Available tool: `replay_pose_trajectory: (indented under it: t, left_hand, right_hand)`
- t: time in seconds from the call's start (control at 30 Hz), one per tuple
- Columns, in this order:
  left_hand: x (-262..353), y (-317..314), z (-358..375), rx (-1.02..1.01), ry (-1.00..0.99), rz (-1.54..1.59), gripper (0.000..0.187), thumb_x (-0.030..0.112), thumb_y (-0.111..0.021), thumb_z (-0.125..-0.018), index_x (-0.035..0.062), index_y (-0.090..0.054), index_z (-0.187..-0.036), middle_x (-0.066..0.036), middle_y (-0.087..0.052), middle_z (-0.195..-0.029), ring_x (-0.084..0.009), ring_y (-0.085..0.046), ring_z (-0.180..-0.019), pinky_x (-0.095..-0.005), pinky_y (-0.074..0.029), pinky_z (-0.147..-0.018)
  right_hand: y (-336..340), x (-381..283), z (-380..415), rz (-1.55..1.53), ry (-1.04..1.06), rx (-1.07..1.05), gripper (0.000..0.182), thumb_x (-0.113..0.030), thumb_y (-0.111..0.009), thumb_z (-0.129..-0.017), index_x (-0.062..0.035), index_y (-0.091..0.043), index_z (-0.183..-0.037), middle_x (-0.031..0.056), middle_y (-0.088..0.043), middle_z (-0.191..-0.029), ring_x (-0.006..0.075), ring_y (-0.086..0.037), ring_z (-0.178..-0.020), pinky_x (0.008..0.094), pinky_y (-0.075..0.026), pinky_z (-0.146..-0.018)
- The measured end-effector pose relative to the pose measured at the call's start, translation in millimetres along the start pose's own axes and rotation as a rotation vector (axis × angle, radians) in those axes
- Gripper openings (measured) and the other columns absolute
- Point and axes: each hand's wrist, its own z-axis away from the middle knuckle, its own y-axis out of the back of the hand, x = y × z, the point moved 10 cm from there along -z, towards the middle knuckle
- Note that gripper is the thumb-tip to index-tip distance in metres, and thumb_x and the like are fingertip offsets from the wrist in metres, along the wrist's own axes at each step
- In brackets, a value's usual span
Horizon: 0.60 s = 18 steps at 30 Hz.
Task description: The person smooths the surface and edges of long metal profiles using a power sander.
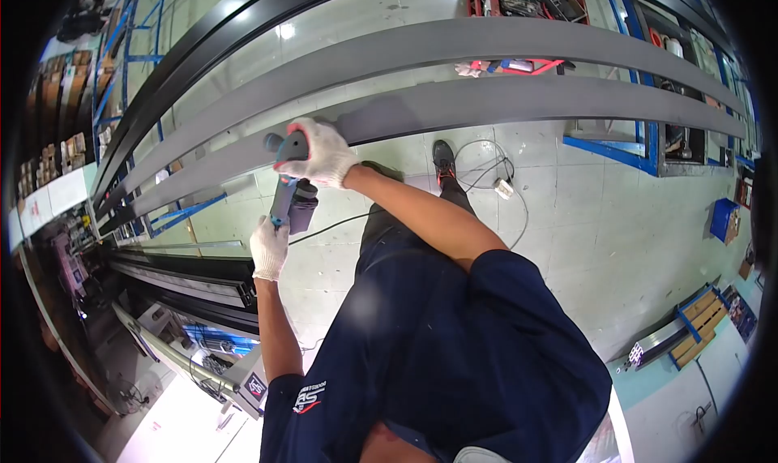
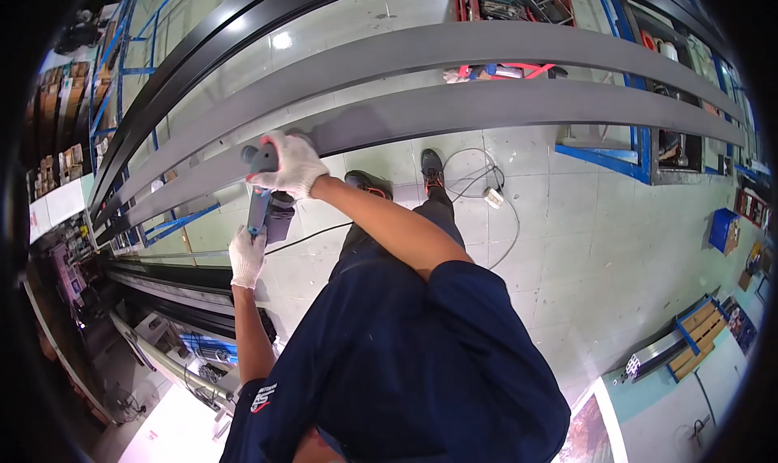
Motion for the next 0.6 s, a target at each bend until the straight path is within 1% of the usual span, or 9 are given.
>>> replay_pose_trajectory:
  t: [0.07, 0.1, 0.23, 0.3, 0.37, 0.43, 0.47, 0.5, 0.6]
  left_hand:
    - [-11.8, -2.1, 6.3, 0.009, 0.033, 0.003, 0.032, 0.03, -0.074, -0.104, -0.002, -0.071, -0.101, -0.027, -0.071, -0.098, -0.0517, -0.074, -0.089, -0.0588, -0.057, -0.078]
    - [-14.4, -5.3, 8.1, 0.006, 0.025, -0.006, 0.034, 0.031, -0.074, -0.105, -0.0021, -0.071, -0.101, -0.027, -0.072, -0.097, -0.0508, -0.074, -0.089, -0.058, -0.057, -0.078]
    - [38.6, -15.7, 8.9, -0.079, -0.033, -0.006, 0.037, 0.035, -0.074, -0.106, -0.0016, -0.073, -0.099, -0.028, -0.074, -0.098, -0.0505, -0.075, -0.091, -0.0581, -0.057, -0.08]
    - [86.7, -22.0, 3.8, -0.119, -0.12, 0.012, 0.036, 0.034, -0.077, -0.103, -0.0014, -0.073, -0.099, -0.027, -0.073, -0.1, -0.0511, -0.075, -0.089, -0.0588, -0.058, -0.079]
    - [145.8, -29.3, -1.3, -0.186, -0.212, 0.013, 0.037, 0.035, -0.077, -0.102, -0.0013, -0.073, -0.097, -0.027, -0.074, -0.099, -0.0505, -0.075, -0.089, -0.0586, -0.059, -0.079]
    - [204.5, -50.0, -6.8, -0.263, -0.298, -0.01, 0.041, 0.038, -0.077, -0.102, -0.0013, -0.073, -0.095, -0.027, -0.074, -0.098, -0.0492, -0.076, -0.087, -0.0587, -0.059, -0.079]
    - [251.7, -41.4, -4.4, -0.28, -0.343, 0.031, 0.045, 0.043, -0.077, -0.102, -0.0016, -0.074, -0.094, -0.026, -0.075, -0.097, -0.0485, -0.076, -0.086, -0.0587, -0.06, -0.079]
    - [278.5, -63.4, -4.9, -0.249, -0.477, 0.033, 0.048, 0.046, -0.077, -0.102, -0.0013, -0.076, -0.094, -0.025, -0.075, -0.095, -0.0472, -0.077, -0.085, -0.0581, -0.061, -0.079]
    - [382.9, -82.8, 3.6, -0.363, -0.605, 0.079, 0.054, 0.052, -0.076, -0.103, -0.0011, -0.079, -0.096, -0.024, -0.076, -0.095, -0.044, -0.078, -0.088, -0.0553, -0.062, -0.081]
  right_hand:
    - [-15.5, -3.6, -6.5, 0.007, 0.017, -0.018, 0.096, -0.066, -0.098, -0.073, -0.0072, -0.066, -0.141, 0.02, -0.077, -0.12, 0.0427, -0.072, -0.116, 0.051, -0.055, -0.104]
    - [-20.1, -3.8, -8.5, 0.011, 0.024, -0.025, 0.097, -0.067, -0.098, -0.073, -0.0072, -0.066, -0.143, 0.0199, -0.078, -0.121, 0.0427, -0.073, -0.117, 0.0504, -0.055, -0.105]
    - [25.8, -10.2, -2.4, 0.018, 0.003, -0.101, 0.09, -0.063, -0.095, -0.079, -0.0047, -0.068, -0.142, 0.024, -0.078, -0.126, 0.0409, -0.075, -0.12, 0.0472, -0.057, -0.106]
    - [72.8, -7.7, 9.5, 0.029, -0.03, -0.042, 0.09, -0.061, -0.094, -0.081, -0.0037, -0.067, -0.145, 0.0244, -0.078, -0.127, 0.0397, -0.076, -0.121, 0.0451, -0.057, -0.108]
    - [124.5, 10.3, 23.3, 0.04, -0.088, 0.004, 0.08, -0.052, -0.092, -0.089, -0.0051, -0.066, -0.148, 0.0169, -0.079, -0.13, 0.0249, -0.075, -0.121, 0.0399, -0.056, -0.11]
    - [182.5, 34.2, 38.3, -0.07, -0.076, 0.097, 0.088, -0.06, -0.092, -0.085, -0.0071, -0.065, -0.15, 0.0193, -0.078, -0.131, 0.0311, -0.075, -0.125, 0.0417, -0.055, -0.111]
    - [219.8, 29.6, 51.8, 0.005, -0.056, 0.161, 0.084, -0.058, -0.091, -0.087, -0.0076, -0.066, -0.15, 0.0182, -0.078, -0.131, 0.0284, -0.074, -0.124, 0.0411, -0.055, -0.111]
    - [258.3, 22.9, 67.2, 0.082, -0.037, 0.226, 0.081, -0.056, -0.091, -0.089, -0.0081, -0.066, -0.15, 0.0172, -0.078, -0.131, 0.0258, -0.073, -0.124, 0.0405, -0.055, -0.11]
    - [364.8, 39.4, 110.3, 0.055, 0.004, 0.418, 0.062, -0.035, -0.087, -0.1, -0.0039, -0.067, -0.15, 0.0125, -0.076, -0.136, 0.0195, -0.071, -0.125, 0.0355, -0.055, -0.111]
